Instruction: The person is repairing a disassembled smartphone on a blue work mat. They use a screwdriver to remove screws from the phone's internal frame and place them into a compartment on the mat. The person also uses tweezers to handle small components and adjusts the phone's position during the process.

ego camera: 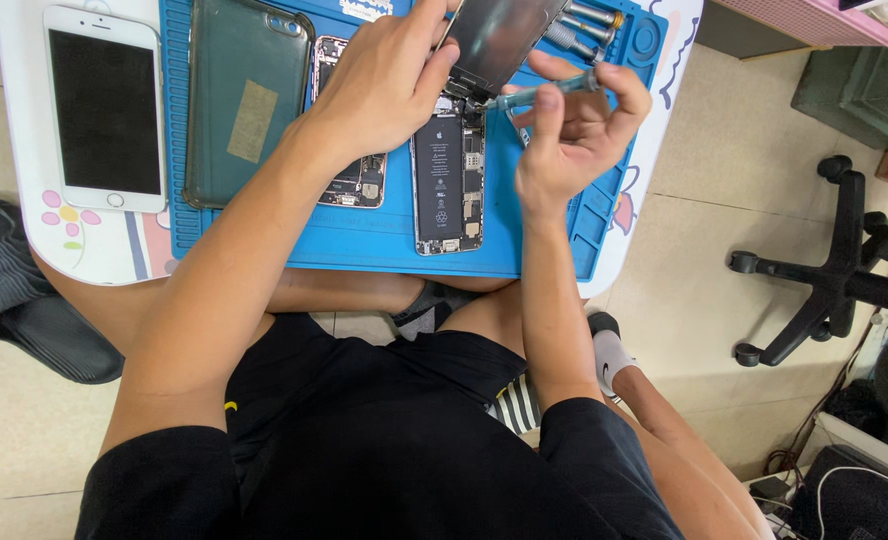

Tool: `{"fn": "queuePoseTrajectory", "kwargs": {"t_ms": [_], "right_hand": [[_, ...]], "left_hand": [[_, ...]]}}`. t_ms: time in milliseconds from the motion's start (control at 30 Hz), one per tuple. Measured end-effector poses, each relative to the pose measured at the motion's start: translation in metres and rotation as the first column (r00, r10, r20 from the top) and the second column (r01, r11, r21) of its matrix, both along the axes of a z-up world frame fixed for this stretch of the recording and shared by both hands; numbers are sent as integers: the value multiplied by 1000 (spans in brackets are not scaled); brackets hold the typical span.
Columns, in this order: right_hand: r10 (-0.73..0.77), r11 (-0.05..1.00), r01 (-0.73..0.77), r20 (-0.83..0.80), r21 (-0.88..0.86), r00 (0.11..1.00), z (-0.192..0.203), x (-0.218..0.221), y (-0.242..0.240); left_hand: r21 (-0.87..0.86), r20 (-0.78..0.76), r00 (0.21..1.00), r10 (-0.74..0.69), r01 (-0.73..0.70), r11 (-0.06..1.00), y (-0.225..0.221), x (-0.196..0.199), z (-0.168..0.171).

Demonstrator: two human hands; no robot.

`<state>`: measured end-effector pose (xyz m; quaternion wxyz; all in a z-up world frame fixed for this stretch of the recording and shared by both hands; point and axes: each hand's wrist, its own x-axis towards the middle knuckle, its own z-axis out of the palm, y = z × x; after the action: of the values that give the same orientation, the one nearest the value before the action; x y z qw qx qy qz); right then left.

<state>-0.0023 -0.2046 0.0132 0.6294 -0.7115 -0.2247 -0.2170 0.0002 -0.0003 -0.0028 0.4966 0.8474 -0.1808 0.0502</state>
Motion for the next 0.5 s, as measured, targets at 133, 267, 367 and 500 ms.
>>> {"fn": "queuePoseTrajectory", "kwargs": {"t_ms": [133,267,367,500], "right_hand": [[-30,989,42,-88,139,996,-8,10,-26],[-26,821,175,-271,543,962,-5,31,-71],[-56,686,289,-347,668,936,10,48,-102],[-60,662,290,-337,691,940,17,74,-128]], "left_hand": [[-25,11,1000,-6,6,1000,1,-1,8],[-51,-19,999,-34,33,998,2,-2,12],[-82,-21,997,-68,66,994,6,-3,17],[-62,50,982,-184,187,980,11,-4,14]]}}
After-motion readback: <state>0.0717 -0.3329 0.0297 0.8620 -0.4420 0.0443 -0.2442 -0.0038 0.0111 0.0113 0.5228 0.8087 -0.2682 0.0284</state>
